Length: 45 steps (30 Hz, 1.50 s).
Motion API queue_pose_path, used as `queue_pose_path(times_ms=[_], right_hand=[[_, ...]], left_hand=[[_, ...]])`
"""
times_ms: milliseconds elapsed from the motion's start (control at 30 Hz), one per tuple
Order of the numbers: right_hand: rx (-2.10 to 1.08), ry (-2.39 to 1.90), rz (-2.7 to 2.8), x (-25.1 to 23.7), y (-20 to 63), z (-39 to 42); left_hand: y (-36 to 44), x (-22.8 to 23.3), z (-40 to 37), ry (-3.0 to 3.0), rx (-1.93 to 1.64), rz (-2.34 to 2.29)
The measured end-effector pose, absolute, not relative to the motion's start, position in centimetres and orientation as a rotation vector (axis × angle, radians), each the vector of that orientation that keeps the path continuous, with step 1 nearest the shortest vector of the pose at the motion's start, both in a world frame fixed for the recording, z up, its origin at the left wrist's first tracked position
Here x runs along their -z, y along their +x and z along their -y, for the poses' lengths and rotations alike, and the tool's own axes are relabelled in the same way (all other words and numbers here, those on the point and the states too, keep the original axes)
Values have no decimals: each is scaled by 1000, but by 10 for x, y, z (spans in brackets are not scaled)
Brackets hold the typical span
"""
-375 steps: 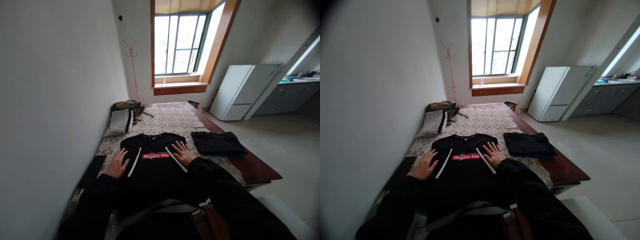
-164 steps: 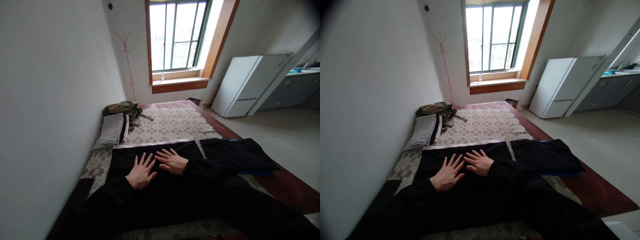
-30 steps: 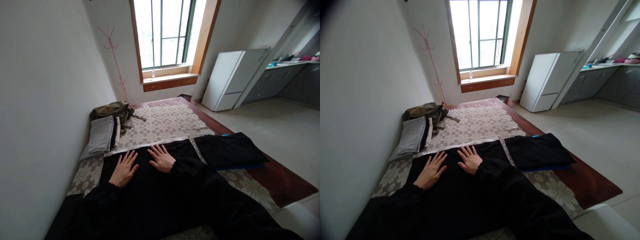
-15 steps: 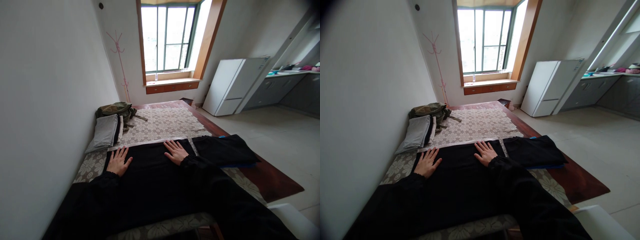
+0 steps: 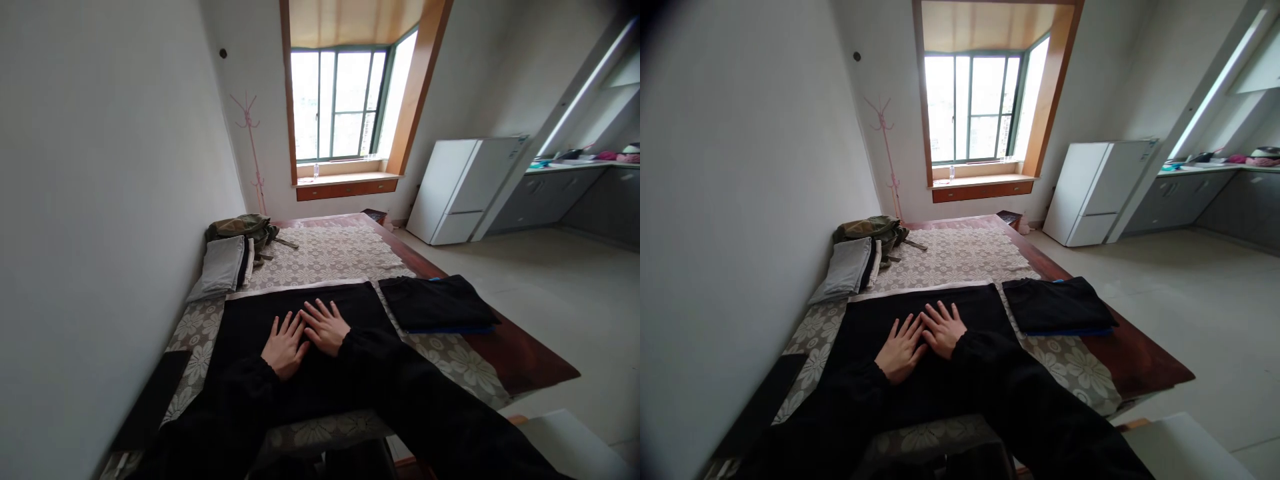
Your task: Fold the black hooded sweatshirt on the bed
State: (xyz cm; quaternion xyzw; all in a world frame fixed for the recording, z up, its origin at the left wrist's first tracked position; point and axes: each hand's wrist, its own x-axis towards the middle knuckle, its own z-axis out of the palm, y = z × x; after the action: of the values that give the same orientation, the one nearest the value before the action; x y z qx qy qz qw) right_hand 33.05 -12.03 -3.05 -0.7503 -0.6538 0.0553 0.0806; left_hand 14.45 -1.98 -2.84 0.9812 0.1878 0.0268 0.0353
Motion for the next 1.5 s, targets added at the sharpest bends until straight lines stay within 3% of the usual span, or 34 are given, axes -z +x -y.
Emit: queue_pose_path(times_ms=[100, 300, 467, 633, 833, 1000, 1233, 1500], right_hand=[[-196, -2222, 1935, 41, 318, 122], [-100, -2646, 1482, 47, 398, 152], [-10, -2723, 1354, 44, 426, 165], [-22, -2695, 1444, 51, 403, 195], [196, -2445, 1680, 78, 380, 321], [272, -2331, 1646, 80, 377, 397], [242, -2103, 1554, 70, 379, 417], [483, -2127, 1363, 74, 382, 424]], left_hand=[[137, 32, 22, 3011, -151, -633], [79, 32, -38, 2856, -172, -1171], [58, 32, -57, 2794, -221, -1325], [41, 30, -33, 2797, -174, -1282], [-43, 43, 30, 2875, -327, -1121], [-91, 45, 74, 2845, -499, -1294], [-116, 30, 82, 2604, -633, -1316], [-122, 16, 79, 2517, -863, -1371]])
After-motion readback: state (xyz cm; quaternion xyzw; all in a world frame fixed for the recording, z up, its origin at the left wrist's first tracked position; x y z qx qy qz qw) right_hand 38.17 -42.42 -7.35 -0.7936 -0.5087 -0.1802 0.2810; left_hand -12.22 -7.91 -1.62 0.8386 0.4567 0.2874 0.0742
